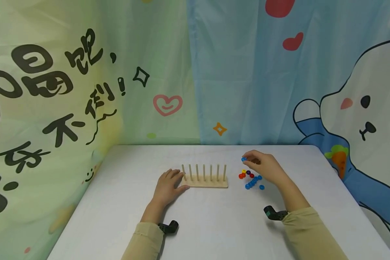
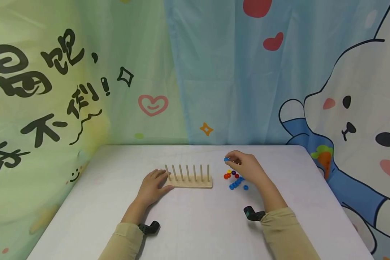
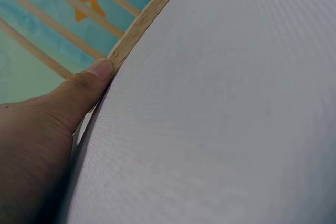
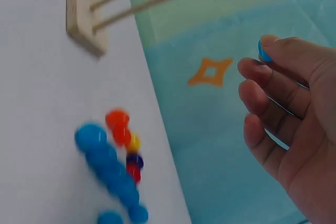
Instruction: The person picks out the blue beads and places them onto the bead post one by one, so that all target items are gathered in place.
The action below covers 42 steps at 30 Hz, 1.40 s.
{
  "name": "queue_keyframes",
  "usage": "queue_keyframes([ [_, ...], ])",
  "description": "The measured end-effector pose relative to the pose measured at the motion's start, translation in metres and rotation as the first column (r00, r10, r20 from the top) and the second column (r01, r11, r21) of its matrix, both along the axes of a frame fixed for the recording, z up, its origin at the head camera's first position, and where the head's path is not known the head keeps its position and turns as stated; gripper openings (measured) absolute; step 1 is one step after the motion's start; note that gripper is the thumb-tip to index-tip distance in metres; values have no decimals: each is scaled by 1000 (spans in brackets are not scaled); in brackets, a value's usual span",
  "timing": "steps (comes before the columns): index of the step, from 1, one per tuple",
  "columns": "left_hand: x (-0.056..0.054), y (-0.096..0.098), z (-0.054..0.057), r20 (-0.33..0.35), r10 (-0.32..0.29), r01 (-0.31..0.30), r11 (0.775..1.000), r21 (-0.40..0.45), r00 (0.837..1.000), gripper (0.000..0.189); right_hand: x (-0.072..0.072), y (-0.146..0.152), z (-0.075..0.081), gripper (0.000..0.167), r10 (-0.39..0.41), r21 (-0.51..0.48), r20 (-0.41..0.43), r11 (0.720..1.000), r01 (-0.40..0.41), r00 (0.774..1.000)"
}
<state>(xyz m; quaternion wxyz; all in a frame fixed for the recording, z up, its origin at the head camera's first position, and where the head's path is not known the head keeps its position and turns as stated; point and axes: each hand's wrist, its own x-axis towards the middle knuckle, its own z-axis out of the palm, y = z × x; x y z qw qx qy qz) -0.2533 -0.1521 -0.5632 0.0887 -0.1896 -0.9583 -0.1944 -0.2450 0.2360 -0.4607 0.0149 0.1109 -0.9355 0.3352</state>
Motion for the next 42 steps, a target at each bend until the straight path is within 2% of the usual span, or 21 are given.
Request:
queue_keyframes([
  [6,-1,1,1,-11,-6,6,1000,3,1000,61,-2,-26,3,28,62,-38,-4,997,-62,998],
  [12,-1,1,0,18,2,-2,1000,-4,1000,63,-4,-46,1,21,117,-67,-6,991,-117,993],
  [17,-1,1,-2,21,7,-7,1000,-4,1000,63,-5,-54,-2,20,131,-69,1,989,-131,991],
  [23,-1,0,-2,18,8,-8,1000,-10,1000,63,-4,-56,-7,21,105,-97,16,990,-103,994],
  [30,-1,0,-3,10,14,-14,1000,-17,1000,63,-2,-60,-18,26,42,-131,-14,990,-43,999],
  [37,-1,0,-2,7,13,-13,1000,-12,1000,63,3,-67,-42,26,-52,-200,-23,979,46,998],
  [42,-2,0,-1,15,8,-7,1000,-9,1000,63,7,-74,-59,28,-109,-241,52,963,118,993],
])
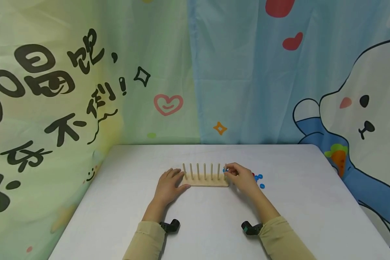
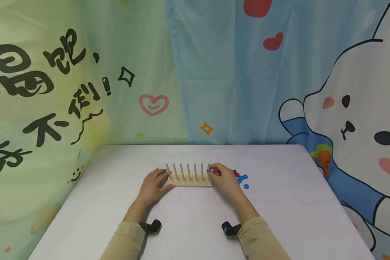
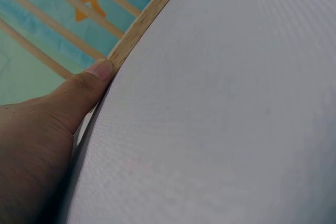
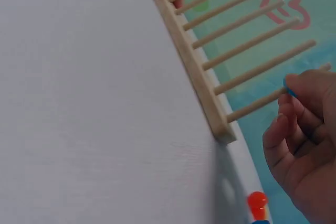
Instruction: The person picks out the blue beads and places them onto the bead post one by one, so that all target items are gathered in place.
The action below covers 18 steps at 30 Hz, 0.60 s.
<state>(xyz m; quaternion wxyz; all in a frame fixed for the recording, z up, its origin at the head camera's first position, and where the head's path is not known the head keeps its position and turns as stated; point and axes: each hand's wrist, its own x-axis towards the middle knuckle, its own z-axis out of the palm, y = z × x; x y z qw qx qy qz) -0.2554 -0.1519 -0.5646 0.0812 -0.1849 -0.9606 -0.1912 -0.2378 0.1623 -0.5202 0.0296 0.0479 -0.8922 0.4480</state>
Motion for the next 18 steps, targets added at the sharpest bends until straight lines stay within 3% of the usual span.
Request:
queue_keyframes([
  [8,-2,0,-1,-2,4,-5,1000,-9,1000,64,1,-8,-19,29,-55,-55,122,997,62,991],
  [18,-2,-1,-2,2,7,-7,1000,-13,1000,65,2,-9,-28,33,-52,3,104,999,52,993],
])
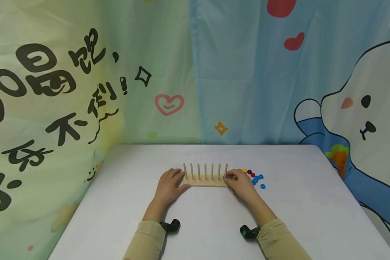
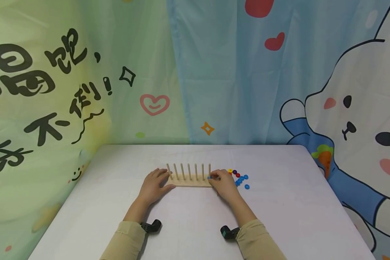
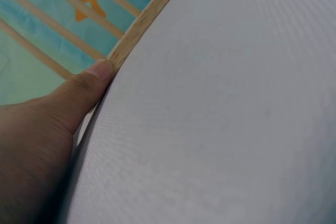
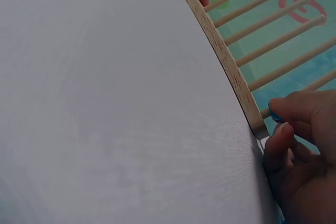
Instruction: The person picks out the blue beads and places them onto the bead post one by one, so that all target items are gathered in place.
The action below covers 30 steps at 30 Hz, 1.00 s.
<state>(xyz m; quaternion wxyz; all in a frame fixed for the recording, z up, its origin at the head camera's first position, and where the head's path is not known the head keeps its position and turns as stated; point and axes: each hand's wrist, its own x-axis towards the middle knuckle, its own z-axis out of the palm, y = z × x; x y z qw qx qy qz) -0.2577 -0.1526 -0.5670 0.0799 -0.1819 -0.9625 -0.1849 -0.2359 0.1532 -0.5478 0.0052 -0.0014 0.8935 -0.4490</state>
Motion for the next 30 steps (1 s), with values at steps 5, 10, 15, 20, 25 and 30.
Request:
queue_keyframes([
  [5,1,1,0,-4,-3,4,1000,6,1000,64,-1,1,0,32,5,67,6,998,-6,1000],
  [10,1,1,-1,-2,-8,8,1000,-2,1000,64,-2,1,4,29,16,113,17,993,-18,1000],
  [15,1,1,-1,-13,-3,3,1000,1,1000,63,-1,1,11,30,35,133,44,990,-41,998],
  [20,1,1,-1,-17,-15,15,1000,3,1000,63,4,7,20,37,48,42,100,998,-53,994],
  [25,1,0,-1,-22,-13,13,1000,-1,1000,64,10,24,34,36,93,52,38,994,-95,995],
  [30,1,-1,-2,-11,-11,11,1000,-1,1000,65,17,51,49,33,86,120,-37,990,-81,996],
])
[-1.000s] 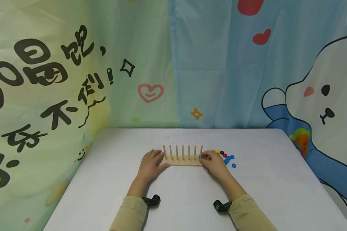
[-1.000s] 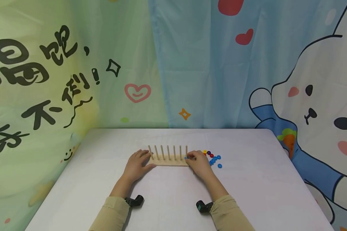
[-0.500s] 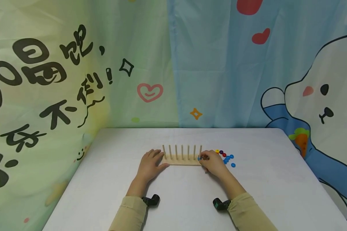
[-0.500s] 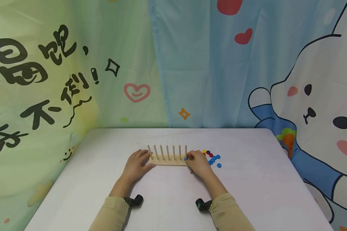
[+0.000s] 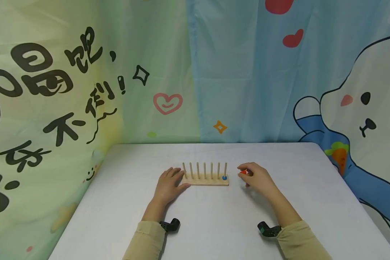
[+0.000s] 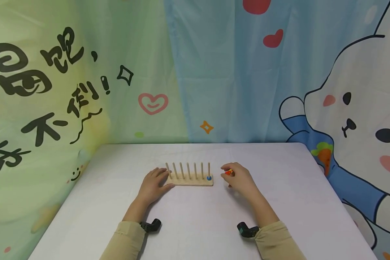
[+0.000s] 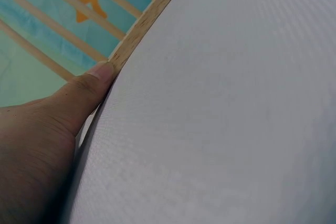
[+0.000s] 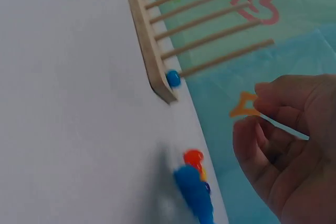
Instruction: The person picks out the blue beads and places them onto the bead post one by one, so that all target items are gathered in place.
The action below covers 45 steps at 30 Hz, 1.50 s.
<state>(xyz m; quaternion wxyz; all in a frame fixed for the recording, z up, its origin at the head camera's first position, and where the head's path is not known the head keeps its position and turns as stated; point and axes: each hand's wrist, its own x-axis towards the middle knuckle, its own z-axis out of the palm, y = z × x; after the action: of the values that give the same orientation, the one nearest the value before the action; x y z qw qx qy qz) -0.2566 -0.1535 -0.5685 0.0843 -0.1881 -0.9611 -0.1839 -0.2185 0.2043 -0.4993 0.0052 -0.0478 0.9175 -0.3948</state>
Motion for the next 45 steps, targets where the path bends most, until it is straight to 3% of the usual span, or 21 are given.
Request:
queue_keyframes([
  [6,1,0,-1,4,10,-10,1000,0,1000,65,9,39,2,34,-75,74,-6,994,75,997],
  [15,2,0,1,5,15,-15,1000,-10,1000,65,7,81,-26,39,-185,73,82,981,179,979],
  [33,4,2,3,11,8,-8,1000,17,1000,63,-7,90,-56,36,-196,92,11,977,194,981],
  [45,3,3,3,13,9,-9,1000,4,1000,64,-11,90,-65,33,-112,164,-63,979,121,992],
])
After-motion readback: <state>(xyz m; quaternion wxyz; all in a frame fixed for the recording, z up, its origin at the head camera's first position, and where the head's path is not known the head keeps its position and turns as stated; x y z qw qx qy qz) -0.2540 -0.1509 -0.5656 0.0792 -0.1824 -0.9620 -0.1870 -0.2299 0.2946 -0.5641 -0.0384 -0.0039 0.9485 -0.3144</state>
